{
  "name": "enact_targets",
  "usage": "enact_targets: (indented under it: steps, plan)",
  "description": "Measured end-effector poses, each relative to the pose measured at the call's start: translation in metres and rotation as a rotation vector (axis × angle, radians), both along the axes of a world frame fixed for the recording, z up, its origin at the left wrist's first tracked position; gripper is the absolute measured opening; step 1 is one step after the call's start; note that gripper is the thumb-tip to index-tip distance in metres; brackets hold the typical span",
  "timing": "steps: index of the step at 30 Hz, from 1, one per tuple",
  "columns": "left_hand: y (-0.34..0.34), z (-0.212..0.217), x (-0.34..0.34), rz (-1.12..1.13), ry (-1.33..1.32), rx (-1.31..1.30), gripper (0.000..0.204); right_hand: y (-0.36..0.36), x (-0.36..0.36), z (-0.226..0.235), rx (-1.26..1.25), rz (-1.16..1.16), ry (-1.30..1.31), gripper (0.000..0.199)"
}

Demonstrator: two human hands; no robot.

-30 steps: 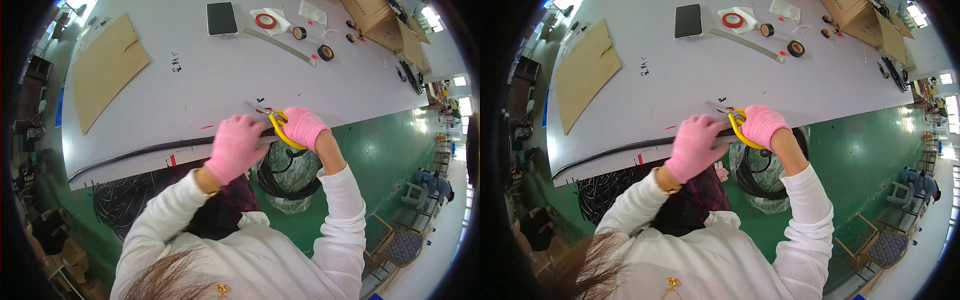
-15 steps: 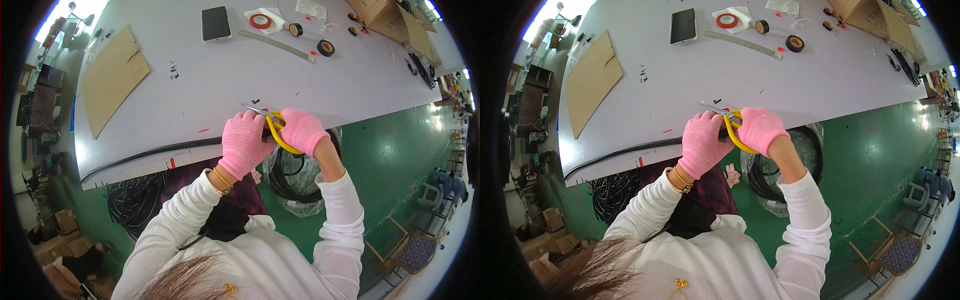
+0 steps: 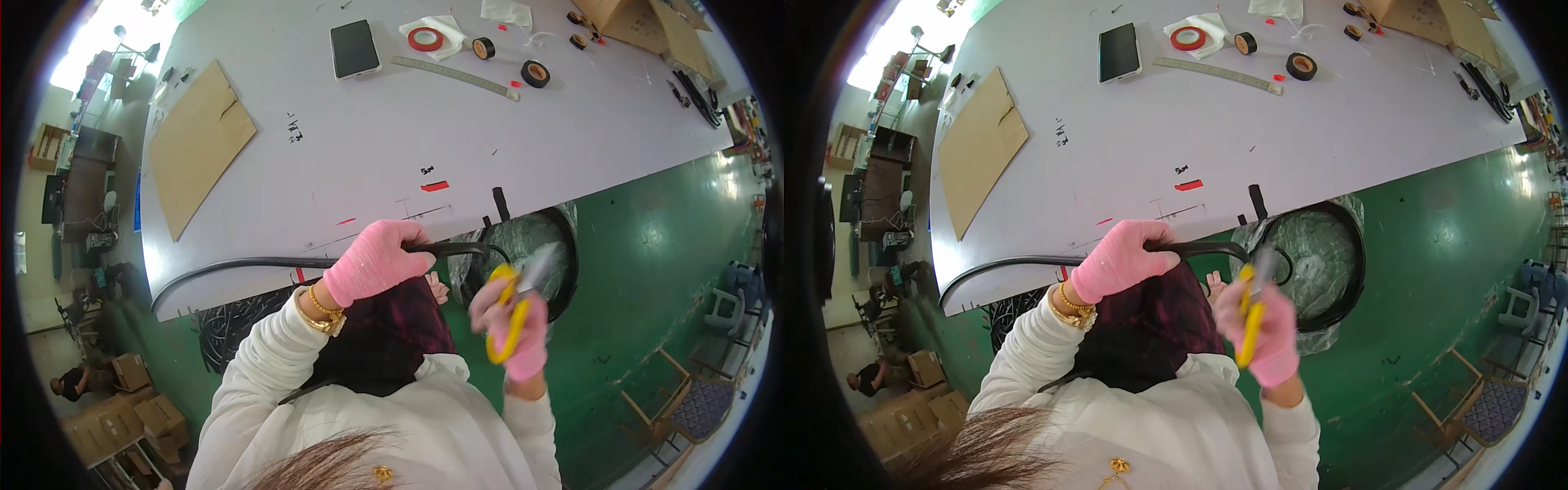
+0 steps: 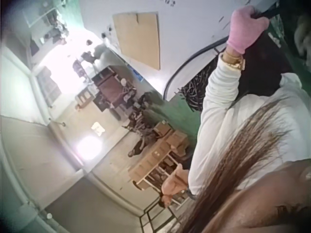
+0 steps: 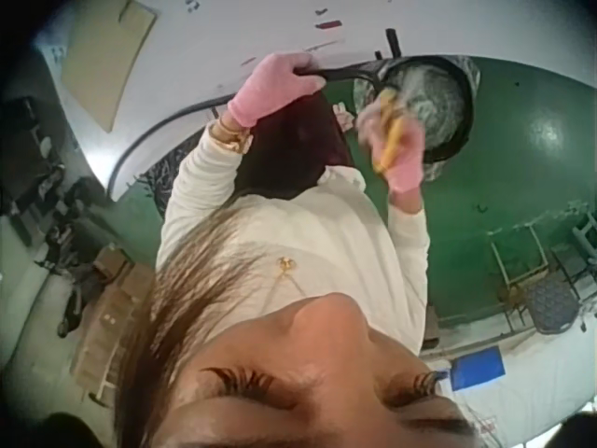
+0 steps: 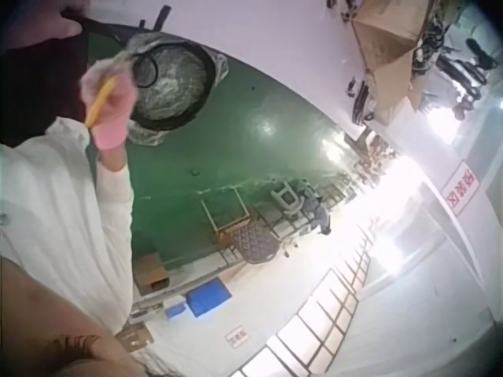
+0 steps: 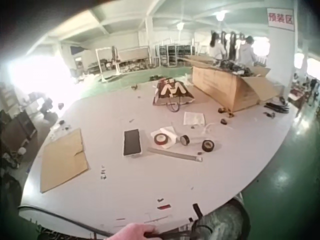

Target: The person is cutting long black cables into specific lengths using a guide on a white workbench and scissors.

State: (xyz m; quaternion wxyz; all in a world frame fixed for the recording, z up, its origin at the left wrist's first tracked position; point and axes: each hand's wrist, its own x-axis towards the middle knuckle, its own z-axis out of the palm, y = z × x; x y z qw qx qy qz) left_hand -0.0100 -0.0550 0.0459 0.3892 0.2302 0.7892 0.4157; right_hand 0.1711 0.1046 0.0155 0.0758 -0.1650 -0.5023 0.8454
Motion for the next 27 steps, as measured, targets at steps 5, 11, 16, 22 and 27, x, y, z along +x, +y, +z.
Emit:
enact_targets:
  steps: [5,11,16,22,27]
  plan:
    - [-0.005,0.011,0.010,-0.036,-0.118,0.043,0.013,-0.060,0.044,-0.039,0.006,0.209,-0.294,0.011]
    - [-0.013,0.013,0.020,-0.001,-0.171,0.046,0.012,-0.077,0.025,-0.027,0.057,0.271,-0.347,0.023]
    - [-0.015,0.016,0.021,-0.009,-0.163,0.033,0.013,-0.081,0.019,-0.016,0.301,0.260,-0.254,0.024]
    - [-0.017,0.016,0.020,-0.033,-0.108,0.041,0.014,-0.084,0.024,-0.030,0.328,0.302,-0.291,0.016]
    - [-0.017,0.015,0.020,-0.031,-0.105,0.060,0.013,-0.088,0.027,-0.037,0.362,0.296,-0.301,0.009]
